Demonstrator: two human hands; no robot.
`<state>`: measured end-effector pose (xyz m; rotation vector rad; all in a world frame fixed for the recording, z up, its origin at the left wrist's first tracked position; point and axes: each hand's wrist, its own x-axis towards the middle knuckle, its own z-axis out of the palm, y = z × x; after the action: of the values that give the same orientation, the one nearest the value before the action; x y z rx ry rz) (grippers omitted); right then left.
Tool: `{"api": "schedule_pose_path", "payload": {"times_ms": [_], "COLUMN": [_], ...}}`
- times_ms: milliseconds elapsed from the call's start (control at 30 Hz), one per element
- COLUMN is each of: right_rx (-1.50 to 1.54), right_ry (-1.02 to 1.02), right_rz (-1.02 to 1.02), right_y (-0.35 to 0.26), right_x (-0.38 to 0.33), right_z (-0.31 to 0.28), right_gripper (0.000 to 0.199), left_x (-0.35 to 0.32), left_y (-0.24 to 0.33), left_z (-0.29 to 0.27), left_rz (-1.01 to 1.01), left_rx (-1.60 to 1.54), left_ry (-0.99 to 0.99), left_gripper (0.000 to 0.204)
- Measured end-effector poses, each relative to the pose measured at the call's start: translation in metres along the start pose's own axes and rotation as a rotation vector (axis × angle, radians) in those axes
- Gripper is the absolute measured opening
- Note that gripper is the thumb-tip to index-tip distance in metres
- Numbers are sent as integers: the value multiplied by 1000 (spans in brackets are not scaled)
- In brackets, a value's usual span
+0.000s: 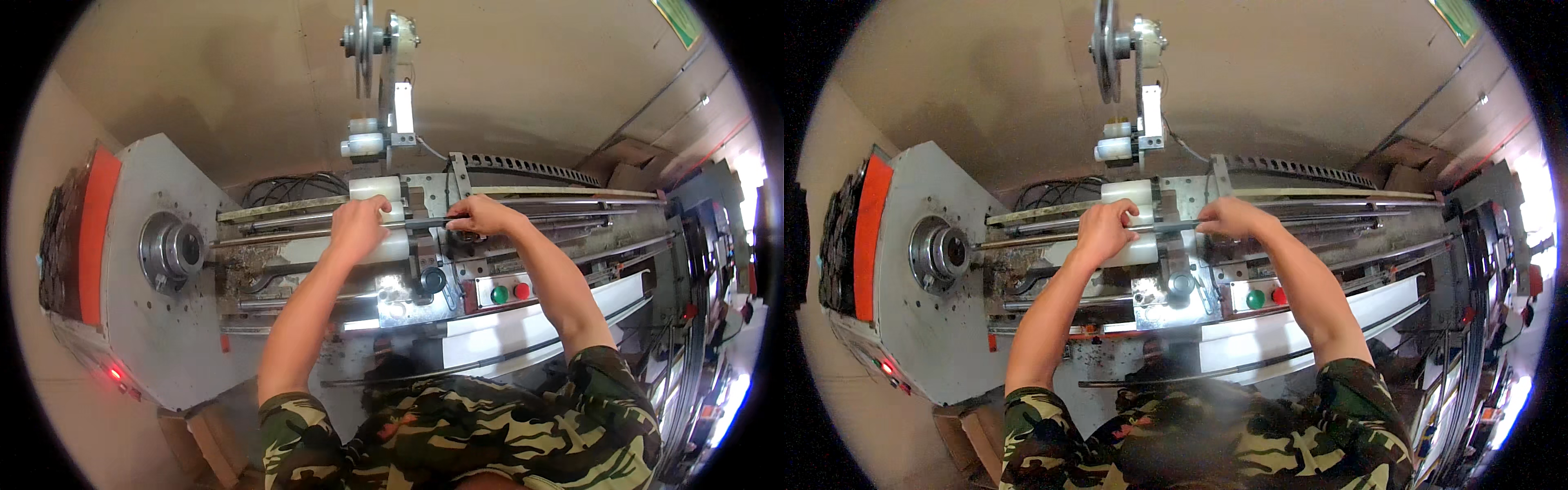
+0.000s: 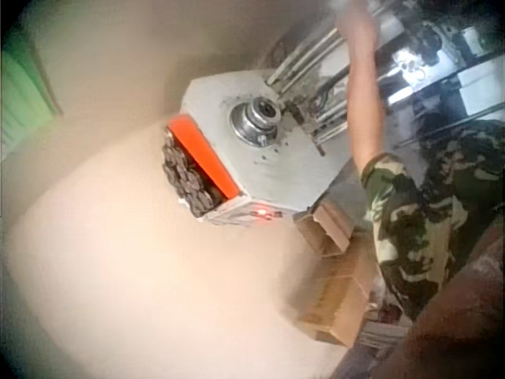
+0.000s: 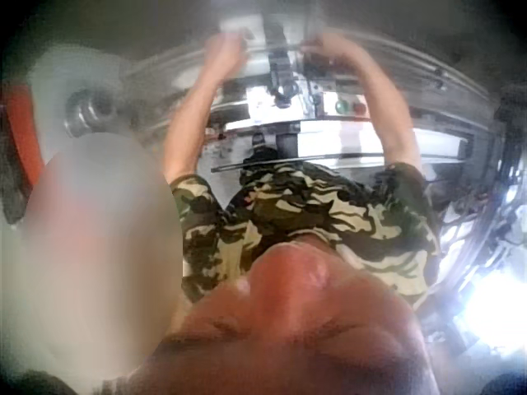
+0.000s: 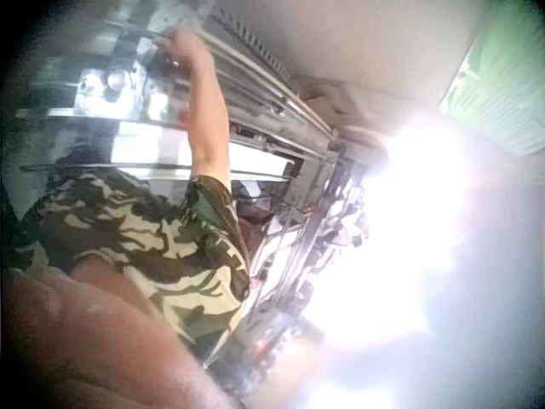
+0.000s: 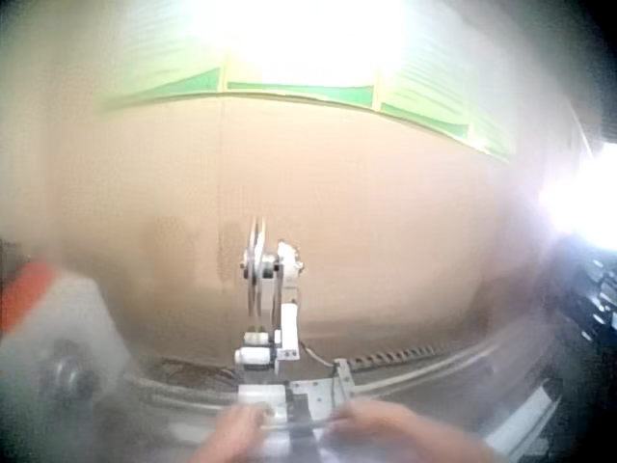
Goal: The person repeatedly picks up long metal rods and inserts them into a machine with rollers and guides, then removes the rods and places them on a nearby surface. The person continues this cycle throughout the clip, handling the rods one at a time.
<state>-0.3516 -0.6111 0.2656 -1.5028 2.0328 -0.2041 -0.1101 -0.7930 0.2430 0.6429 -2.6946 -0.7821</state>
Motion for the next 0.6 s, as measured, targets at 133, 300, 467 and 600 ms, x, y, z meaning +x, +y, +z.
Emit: {"api": "schedule_pose_path", "payload": {"times_ms": [133,300,467,600], "right_rx": [-137,-257,-228,20], "right_ry": [124,349,792,971], "right_rz": [10,-11,-164,-472], "right_y": [0,4,11,-26], "right_x": [-6,-6,-17,-41], "right_z": [8,24,67,105], "right_gripper": [39,34,32,51], "left_x": [-5,-39,-46,-41], "left_y": [-3,19,7,8], "left_z": [11,18,64,68], "left_rz": [47,196,261,237], "left_rx": [-44,241,602,651], "left_ry": [62,110,349,465], "left_gripper": [47,75,60,50]}}
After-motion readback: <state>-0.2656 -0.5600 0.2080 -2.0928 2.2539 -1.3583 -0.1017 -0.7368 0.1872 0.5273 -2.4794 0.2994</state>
